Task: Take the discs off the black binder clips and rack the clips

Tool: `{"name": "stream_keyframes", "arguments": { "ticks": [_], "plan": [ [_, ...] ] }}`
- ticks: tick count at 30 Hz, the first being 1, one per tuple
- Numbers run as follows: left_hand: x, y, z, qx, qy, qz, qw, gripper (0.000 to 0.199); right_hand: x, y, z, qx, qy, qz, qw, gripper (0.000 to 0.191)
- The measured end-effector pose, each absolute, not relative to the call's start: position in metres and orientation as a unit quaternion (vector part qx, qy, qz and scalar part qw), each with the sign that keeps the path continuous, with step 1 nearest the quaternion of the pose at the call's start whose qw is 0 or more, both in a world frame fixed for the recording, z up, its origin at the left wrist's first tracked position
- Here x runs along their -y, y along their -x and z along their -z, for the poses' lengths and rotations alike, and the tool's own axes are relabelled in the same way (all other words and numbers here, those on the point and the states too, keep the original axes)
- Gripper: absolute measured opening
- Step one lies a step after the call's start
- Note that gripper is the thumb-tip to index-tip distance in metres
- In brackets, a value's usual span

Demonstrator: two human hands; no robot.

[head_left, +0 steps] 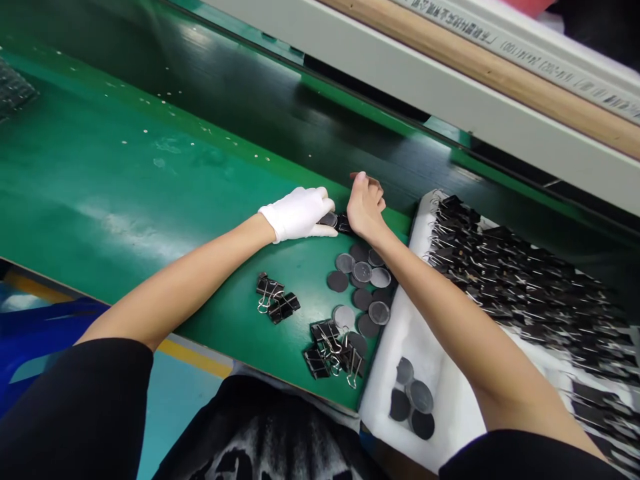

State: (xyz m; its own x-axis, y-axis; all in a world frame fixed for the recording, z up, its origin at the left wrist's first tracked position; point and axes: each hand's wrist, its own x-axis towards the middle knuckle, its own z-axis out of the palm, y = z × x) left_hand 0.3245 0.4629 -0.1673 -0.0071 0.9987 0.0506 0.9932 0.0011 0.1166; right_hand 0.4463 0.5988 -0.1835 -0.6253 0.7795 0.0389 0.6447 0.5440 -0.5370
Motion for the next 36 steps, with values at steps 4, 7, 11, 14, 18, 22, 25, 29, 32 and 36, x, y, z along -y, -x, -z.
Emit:
{"name": "stream_keyframes", "arguments": {
  "ticks": [4, 7, 11, 14, 18, 22, 25, 29, 32, 36],
  "plan": [
    [-0.468, -0.327, 0.166, -0.702, -0.709, -0.067, 0.028, 0.058, -0.599, -0.447, 0.186, 0.873, 0.401, -0.233, 0.148, 0.070],
    [-0.472, -0.328, 0.166, -0.695, -0.715, -0.069, 0.025, 0.060, -0.600, -0.446, 0.187, 0.874, 0.403, -0.229, 0.149, 0.071],
    [-0.474, -0.330, 0.166, -0.692, -0.718, -0.067, 0.025, 0.061, -0.603, -0.447, 0.188, 0.882, 0.400, -0.211, 0.130, 0.072],
    [-0.475, -0.331, 0.167, -0.692, -0.716, -0.085, 0.032, 0.059, -0.605, -0.448, 0.190, 0.885, 0.385, -0.218, 0.144, 0.073],
    [-0.475, -0.330, 0.167, -0.685, -0.722, -0.092, 0.034, 0.058, -0.609, -0.447, 0.197, 0.883, 0.385, -0.219, 0.152, 0.073],
    [-0.476, -0.329, 0.168, -0.685, -0.723, -0.084, 0.028, 0.057, -0.608, -0.443, 0.193, 0.890, 0.380, -0.194, 0.160, 0.075],
    [-0.474, -0.330, 0.169, -0.706, -0.701, -0.096, 0.036, 0.056, -0.594, -0.454, 0.163, 0.888, 0.389, -0.142, 0.202, 0.070],
    [-0.467, -0.331, 0.170, -0.759, -0.631, -0.161, 0.024, 0.062, -0.548, -0.510, 0.100, 0.929, 0.289, -0.142, 0.183, 0.050],
    [-0.462, -0.330, 0.168, -0.724, -0.663, -0.189, 0.009, 0.065, -0.499, -0.563, 0.071, 0.962, 0.181, -0.203, -0.022, 0.044],
    [-0.460, -0.328, 0.169, -0.638, -0.750, -0.173, 0.030, 0.049, -0.445, -0.601, 0.080, 0.974, 0.145, -0.101, -0.139, 0.042]
  ]
}}
